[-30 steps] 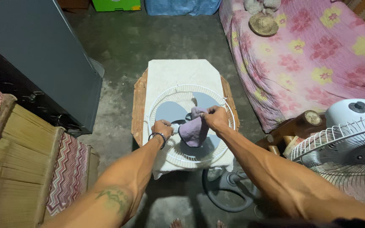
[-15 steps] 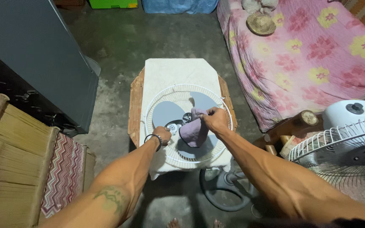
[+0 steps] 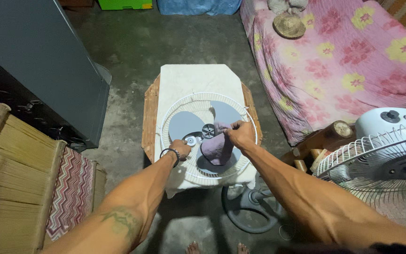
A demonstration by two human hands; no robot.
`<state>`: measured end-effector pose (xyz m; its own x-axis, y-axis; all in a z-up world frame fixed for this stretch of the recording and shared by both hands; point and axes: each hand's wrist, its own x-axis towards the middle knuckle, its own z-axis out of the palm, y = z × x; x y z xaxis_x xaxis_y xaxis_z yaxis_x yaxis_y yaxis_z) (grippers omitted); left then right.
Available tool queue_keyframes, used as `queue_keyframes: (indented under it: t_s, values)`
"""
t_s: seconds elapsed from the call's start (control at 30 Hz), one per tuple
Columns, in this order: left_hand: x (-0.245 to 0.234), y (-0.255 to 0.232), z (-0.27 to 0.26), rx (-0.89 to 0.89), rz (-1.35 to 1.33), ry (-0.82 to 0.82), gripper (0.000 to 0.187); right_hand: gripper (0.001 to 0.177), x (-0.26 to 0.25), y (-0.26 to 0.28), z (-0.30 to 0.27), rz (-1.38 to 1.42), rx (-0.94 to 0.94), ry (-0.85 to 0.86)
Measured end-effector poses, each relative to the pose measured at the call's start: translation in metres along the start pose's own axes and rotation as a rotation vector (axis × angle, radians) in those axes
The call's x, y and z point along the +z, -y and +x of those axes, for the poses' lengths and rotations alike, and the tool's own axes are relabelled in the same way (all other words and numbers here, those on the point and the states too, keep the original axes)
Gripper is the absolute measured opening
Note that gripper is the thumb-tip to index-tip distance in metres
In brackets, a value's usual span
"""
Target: The person wipes the front grill and motor housing of a standing electric fan using a cloth. They rotate the grill to reach different areas and continue wiping the surface throughout the clip.
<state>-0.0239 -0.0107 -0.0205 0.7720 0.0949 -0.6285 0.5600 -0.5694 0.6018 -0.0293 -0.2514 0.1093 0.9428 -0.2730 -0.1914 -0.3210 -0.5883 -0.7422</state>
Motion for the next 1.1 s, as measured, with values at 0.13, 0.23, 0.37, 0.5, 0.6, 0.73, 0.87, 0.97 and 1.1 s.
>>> queue_keyframes:
  t_s: [0.13,0.23,0.37,0.5,0.6,0.73,0.87,0.97,1.1]
  values:
    - [-0.007,-0.010,-0.009,-0.016,-0.184,0.001,0.058,0.026,-0.004,0.004,-0.001,0.024,0.011,0.026]
    - [-0.011,-0.019,-0.012,0.044,-0.187,-0.007,0.061,0.026,-0.010,0.010,0.000,0.012,-0.002,0.014]
    - [-0.015,-0.024,-0.007,0.129,-0.165,-0.049,0.062,0.028,-0.016,0.023,-0.003,0.035,-0.053,-0.011]
    - [-0.021,-0.034,-0.005,0.398,-0.061,-0.226,0.056,0.030,-0.031,0.036,-0.015,0.041,-0.034,-0.024]
    - [-0.025,-0.050,-0.017,0.489,-0.125,-0.223,0.041,0.030,-0.047,0.047,-0.027,-0.008,-0.086,-0.029]
    - [-0.032,-0.072,-0.049,0.431,-0.307,-0.072,0.037,0.032,-0.059,0.064,-0.038,-0.003,-0.043,-0.055]
    - [-0.034,-0.092,-0.078,0.546,-0.274,-0.083,0.037,0.033,-0.069,0.071,-0.048,-0.001,-0.027,-0.080]
    - [-0.027,-0.107,-0.096,0.676,-0.288,-0.046,0.048,0.034,-0.077,0.069,-0.057,0.014,-0.070,-0.104]
    - [-0.022,-0.130,-0.122,0.724,-0.260,0.025,0.063,0.035,-0.094,0.067,-0.065,0.008,-0.192,-0.156]
